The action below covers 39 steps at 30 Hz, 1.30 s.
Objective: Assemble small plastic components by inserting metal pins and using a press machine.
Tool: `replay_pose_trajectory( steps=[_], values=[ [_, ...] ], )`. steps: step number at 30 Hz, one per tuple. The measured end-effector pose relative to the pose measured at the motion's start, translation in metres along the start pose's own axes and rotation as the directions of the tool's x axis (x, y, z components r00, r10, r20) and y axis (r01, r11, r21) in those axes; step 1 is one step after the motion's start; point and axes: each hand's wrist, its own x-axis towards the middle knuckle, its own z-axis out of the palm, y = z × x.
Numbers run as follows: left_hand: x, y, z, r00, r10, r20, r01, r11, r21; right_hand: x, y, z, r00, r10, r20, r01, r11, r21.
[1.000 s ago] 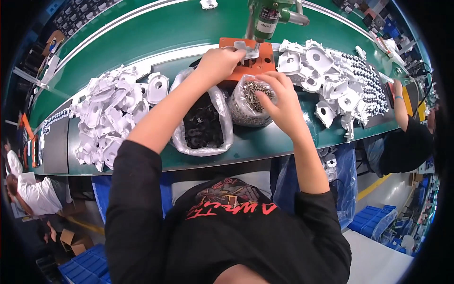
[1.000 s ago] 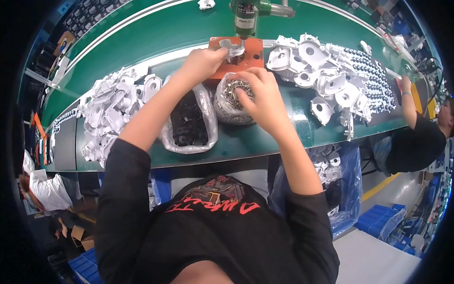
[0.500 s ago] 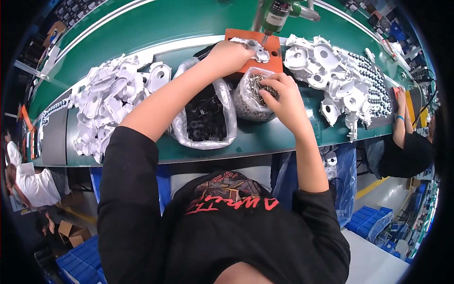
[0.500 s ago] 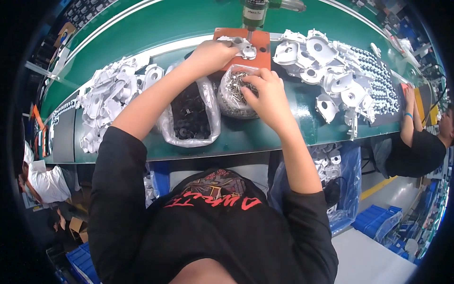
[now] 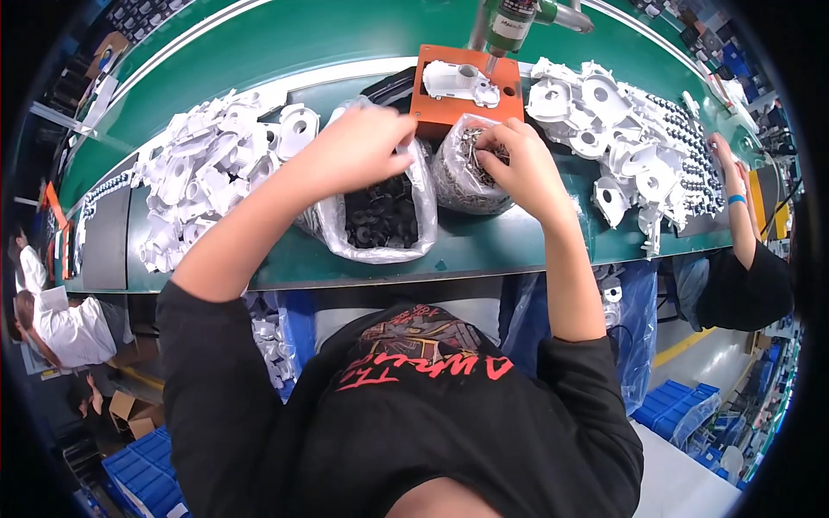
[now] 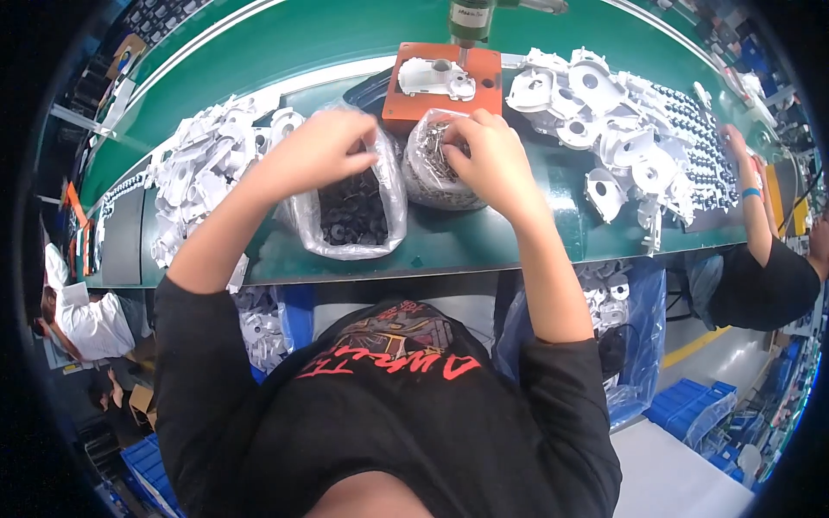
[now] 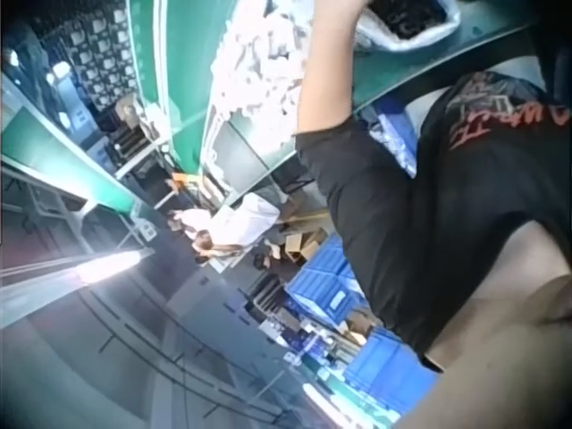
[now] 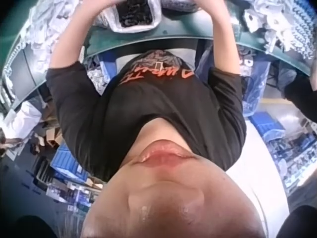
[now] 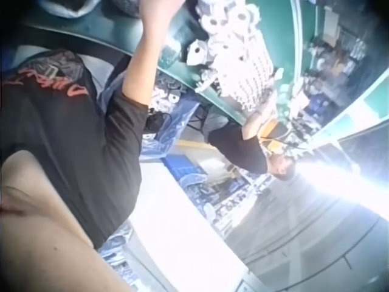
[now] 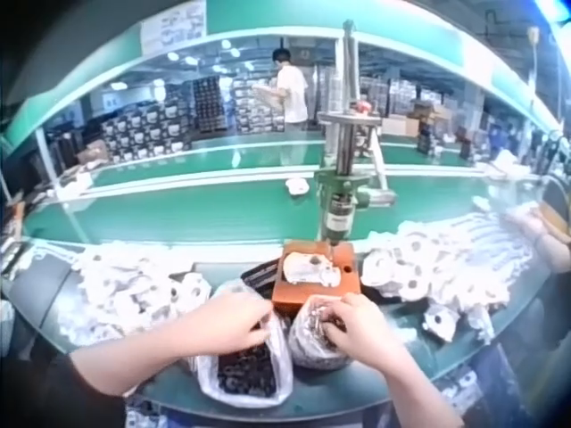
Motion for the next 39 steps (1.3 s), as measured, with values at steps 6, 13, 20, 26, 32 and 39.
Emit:
replay_pose_trajectory(
  steps=[6,13,20,26,32,39],
  values=[
    [-0.03,0.001,0.031,0.992,-0.121,-0.027,0.116,0.984,-0.132,0.002,0.0,0.0,1.0,0.019,-0.02,-0.017,0.997,0.08],
    [-0.031,0.016,0.044,0.984,-0.127,-0.124,0.112,0.987,-0.118,0.002,-0.005,-0.003,0.974,0.207,-0.093,-0.162,0.921,0.353],
    [-0.037,0.017,0.034,0.982,-0.169,-0.081,0.147,0.963,-0.225,0.003,-0.001,-0.007,0.953,0.288,-0.089,-0.221,0.869,0.443],
    [-0.018,0.011,0.001,0.999,-0.051,0.007,0.048,0.889,-0.455,0.002,0.011,-0.011,0.954,0.258,-0.152,-0.138,0.83,0.541],
    [0.078,-0.025,-0.026,0.975,-0.106,-0.197,-0.006,0.868,-0.497,0.011,0.026,-0.017,0.935,0.311,-0.168,-0.133,0.749,0.649],
    [0.189,-0.066,0.024,0.99,-0.127,-0.055,0.055,0.727,-0.684,0.028,0.054,-0.01,0.892,0.404,-0.204,-0.18,0.73,0.659]
  ],
)
